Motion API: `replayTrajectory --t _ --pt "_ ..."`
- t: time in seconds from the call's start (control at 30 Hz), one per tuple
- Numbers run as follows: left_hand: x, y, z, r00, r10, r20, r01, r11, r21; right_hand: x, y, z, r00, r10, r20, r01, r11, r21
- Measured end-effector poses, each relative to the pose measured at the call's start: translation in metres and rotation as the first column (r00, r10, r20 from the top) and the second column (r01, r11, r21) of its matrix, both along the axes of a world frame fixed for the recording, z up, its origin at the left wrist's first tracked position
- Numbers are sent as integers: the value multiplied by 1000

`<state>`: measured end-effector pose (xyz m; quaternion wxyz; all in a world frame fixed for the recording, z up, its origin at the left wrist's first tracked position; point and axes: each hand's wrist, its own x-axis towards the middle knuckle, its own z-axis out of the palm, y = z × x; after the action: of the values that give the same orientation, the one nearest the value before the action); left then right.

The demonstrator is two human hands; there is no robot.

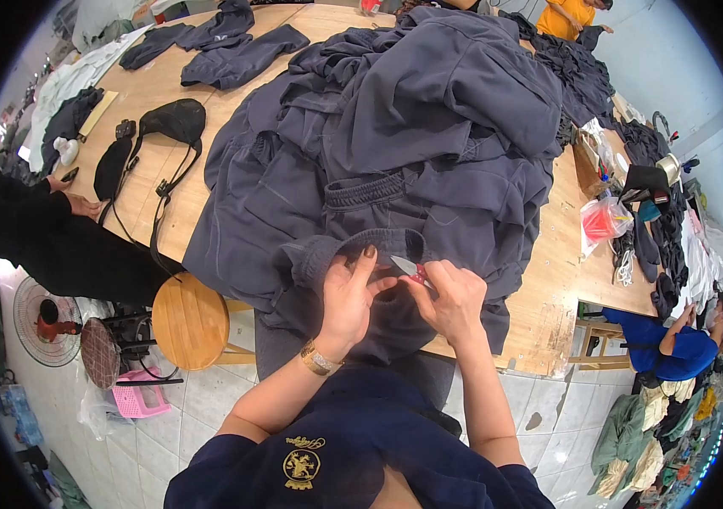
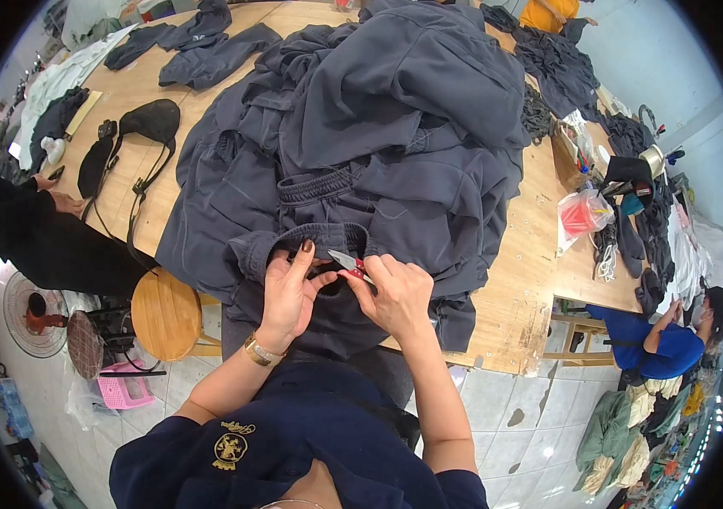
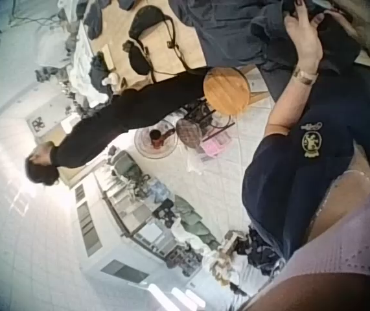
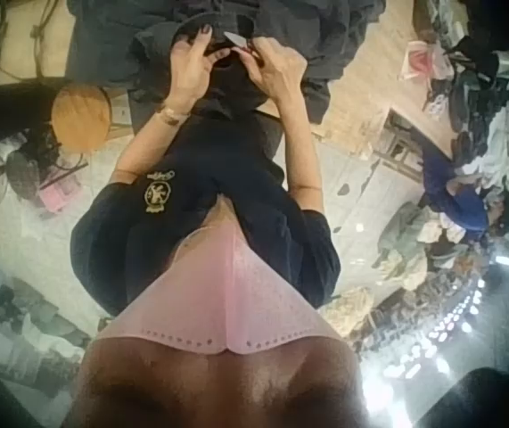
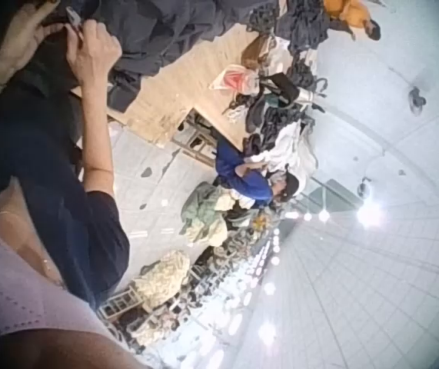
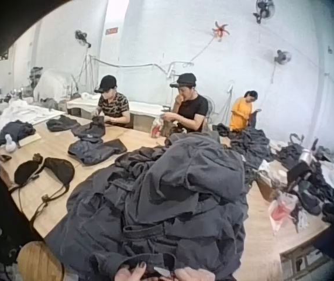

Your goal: Trim excess loose threads from the waistband and seams of dark gray garments using small scissors.

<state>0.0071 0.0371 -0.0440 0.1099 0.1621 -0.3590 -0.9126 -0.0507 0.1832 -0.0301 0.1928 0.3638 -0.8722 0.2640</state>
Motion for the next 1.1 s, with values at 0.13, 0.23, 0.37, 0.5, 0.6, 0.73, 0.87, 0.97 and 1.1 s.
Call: replayTrajectory --t 0.13,0.23,0.37,0.5,0.6,0.73,0.87,0.97,1.1 --pt "1 -1 -1 1000 -8 2 8 1000 -15 -3 0 -4 999 6 -33 -7 1000 -2" --pt "0 -1 1 1000 -4 21 4 1000 -5 -1 -1 -4 997 15 82 -2 987 -158" --pt "0 -6 0 997 -29 74 25 998 49 1 -14 -5 798 216 562 320 638 -700" --pt "0 -5 6 999 -44 24 43 998 39 4 -18 7 632 271 725 357 729 -584" --pt "-1 4 3 1000 -7 -29 6 1000 -25 8 -24 -1 708 202 677 320 763 -561" --pt "2 10 -10 994 52 -96 -66 987 -146 12 -26 6 774 73 629 311 822 -478" --pt "1 17 -6 987 66 -149 -101 964 -246 16 -27 14 837 -10 547 287 860 -423" --pt "1 19 -10 987 69 -144 -105 960 -260 19 -28 17 883 -54 466 247 898 -363" --pt "-3 13 -7 990 24 -142 -55 975 -216 12 -28 11 872 -25 488 254 876 -409"
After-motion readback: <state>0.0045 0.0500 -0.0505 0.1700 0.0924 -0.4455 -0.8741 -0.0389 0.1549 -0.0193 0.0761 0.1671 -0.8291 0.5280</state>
